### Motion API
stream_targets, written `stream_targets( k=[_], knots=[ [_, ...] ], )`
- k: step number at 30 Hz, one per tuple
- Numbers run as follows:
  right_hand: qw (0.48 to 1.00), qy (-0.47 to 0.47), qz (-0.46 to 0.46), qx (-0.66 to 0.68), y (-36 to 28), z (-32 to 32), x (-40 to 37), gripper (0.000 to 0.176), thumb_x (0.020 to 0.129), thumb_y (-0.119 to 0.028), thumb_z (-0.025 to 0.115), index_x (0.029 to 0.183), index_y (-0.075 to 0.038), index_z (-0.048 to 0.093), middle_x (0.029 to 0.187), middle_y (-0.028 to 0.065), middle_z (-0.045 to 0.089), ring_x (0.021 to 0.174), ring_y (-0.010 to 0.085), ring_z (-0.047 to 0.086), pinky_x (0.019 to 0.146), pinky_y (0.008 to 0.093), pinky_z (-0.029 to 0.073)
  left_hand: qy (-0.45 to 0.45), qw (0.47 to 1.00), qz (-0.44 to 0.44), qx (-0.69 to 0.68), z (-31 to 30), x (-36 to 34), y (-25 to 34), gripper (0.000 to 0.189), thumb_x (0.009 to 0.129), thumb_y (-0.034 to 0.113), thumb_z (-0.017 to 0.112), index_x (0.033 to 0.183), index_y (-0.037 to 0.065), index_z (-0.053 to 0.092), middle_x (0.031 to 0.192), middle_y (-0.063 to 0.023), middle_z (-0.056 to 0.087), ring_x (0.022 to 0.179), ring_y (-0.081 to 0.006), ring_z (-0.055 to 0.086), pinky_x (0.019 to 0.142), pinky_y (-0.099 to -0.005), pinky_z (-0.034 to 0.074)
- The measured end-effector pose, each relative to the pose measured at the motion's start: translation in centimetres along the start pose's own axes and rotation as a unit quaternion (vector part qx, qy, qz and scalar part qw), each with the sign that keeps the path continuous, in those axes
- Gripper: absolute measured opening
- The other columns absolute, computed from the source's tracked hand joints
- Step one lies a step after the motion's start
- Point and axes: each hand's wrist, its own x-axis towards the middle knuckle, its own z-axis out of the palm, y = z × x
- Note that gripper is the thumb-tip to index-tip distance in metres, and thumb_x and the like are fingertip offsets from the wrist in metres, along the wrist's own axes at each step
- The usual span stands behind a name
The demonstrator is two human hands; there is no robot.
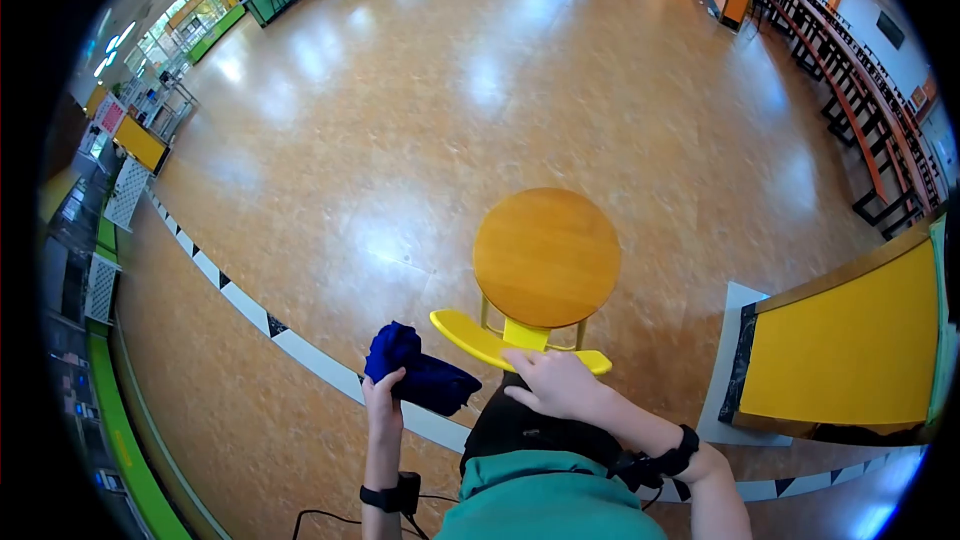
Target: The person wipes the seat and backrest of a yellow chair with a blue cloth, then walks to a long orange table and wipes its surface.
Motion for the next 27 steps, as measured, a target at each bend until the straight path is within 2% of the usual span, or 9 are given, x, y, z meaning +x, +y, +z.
stream_targets(
  k=[1,4,8,11,16,18,20,24,27],
  knots=[
    [0.996,-0.022,-0.021,0.08,0.3,-0.6,0.0,0.043,0.087,-0.03,0.053,0.118,-0.003,0.043,0.11,0.0233,0.053,0.087,0.0372,0.059,0.074,0.0448,0.048,0.007,1.0,0.007,-0.001,0.5,0.6,0.6,0.048,0.072,-0.005,0.057,0.12,0.0,0.049,0.112,-0.0117,0.059,0.103,-0.0242,0.057,0.091,-0.0348,0.044],
    [0.986,0.02,-0.084,0.143,3.4,-1.1,0.6,0.05,0.087,-0.029,0.053,0.127,-0.003,0.038,0.124,0.0237,0.045,0.103,0.0361,0.054,0.088,0.0438,0.043,0.032,0.997,0.066,-0.01,3.2,2.0,3.8,0.035,0.074,-0.002,0.064,0.107,0.0,0.055,0.1,-0.008,0.062,0.092,-0.0193,0.059,0.083,-0.0305,0.046],
    [0.996,-0.011,0.065,-0.059,4.0,-6.8,0.9,0.051,0.087,-0.028,0.055,0.127,-0.001,0.041,0.124,0.0212,0.049,0.114,0.0359,0.047,0.098,0.0419,0.036,0.007,0.981,0.135,0.142,7.5,4.1,6.2,0.036,0.076,0.003,0.066,0.109,0.0,0.052,0.102,-0.0069,0.059,0.094,-0.0166,0.058,0.084,-0.0298,0.045],
    [0.998,-0.026,0.048,-0.013,4.6,-9.9,1.1,0.062,0.083,-0.027,0.06,0.134,-0.005,0.032,0.129,0.0217,0.043,0.116,0.0337,0.046,0.096,0.0411,0.039,-0.208,0.955,0.128,0.167,11.3,5.6,7.6,0.035,0.077,-0.001,0.063,0.109,-0.001,0.05,0.1,-0.0071,0.059,0.089,-0.0139,0.058,0.076,-0.0265,0.048],
    [0.992,0.097,0.022,0.072,4.9,-11.3,4.2,0.079,0.075,-0.02,0.071,0.138,-0.01,0.024,0.13,0.0271,0.037,0.119,0.041,0.04,0.1,0.0405,0.036,-0.475,0.749,0.284,0.364,16.8,6.4,11.7,0.034,0.076,-0.002,0.062,0.109,0.002,0.054,0.098,-0.0083,0.061,0.086,-0.0148,0.058,0.073,-0.0272,0.047],
    [0.979,0.107,-0.027,0.173,6.4,-10.1,6.3,0.079,0.073,-0.016,0.072,0.137,-0.012,0.026,0.128,0.0255,0.04,0.119,0.0401,0.041,0.099,0.0393,0.037,-0.555,0.699,0.302,0.334,19.1,6.2,11.4,0.041,0.075,0.003,0.066,0.113,0.001,0.05,0.109,-0.014,0.056,0.102,-0.023,0.054,0.084,-0.0317,0.044],
    [0.945,0.117,-0.04,0.304,9.4,-8.5,8.6,0.052,0.069,0.006,0.063,0.116,-0.008,0.046,0.105,0.0207,0.057,0.103,0.0363,0.055,0.088,0.0383,0.044,-0.566,0.655,0.34,0.367,20.6,5.7,10.8,0.05,0.074,0.013,0.068,0.118,0.0,0.046,0.117,-0.017,0.05,0.109,-0.0313,0.047,0.09,-0.0396,0.04],
    [0.958,0.221,0.135,0.118,14.0,-9.4,9.0,0.038,0.063,0.012,0.051,0.098,-0.002,0.052,0.093,0.0219,0.06,0.095,0.0365,0.058,0.082,0.037,0.046,-0.462,0.48,0.368,0.649,16.4,4.0,9.9,0.068,0.073,0.033,0.07,0.124,0.0,0.04,0.127,-0.0177,0.044,0.115,-0.0345,0.044,0.094,-0.0474,0.036],
    [0.967,0.172,0.157,0.101,18.4,-6.4,7.1,0.036,0.063,0.011,0.048,0.096,-0.004,0.049,0.091,0.0214,0.057,0.093,0.0392,0.055,0.081,0.0391,0.045,-0.519,0.46,0.231,0.682,13.9,3.2,9.6,0.06,0.071,0.035,0.071,0.12,0.008,0.049,0.125,-0.013,0.049,0.118,-0.0286,0.045,0.097,-0.0452,0.034]
  ],
)
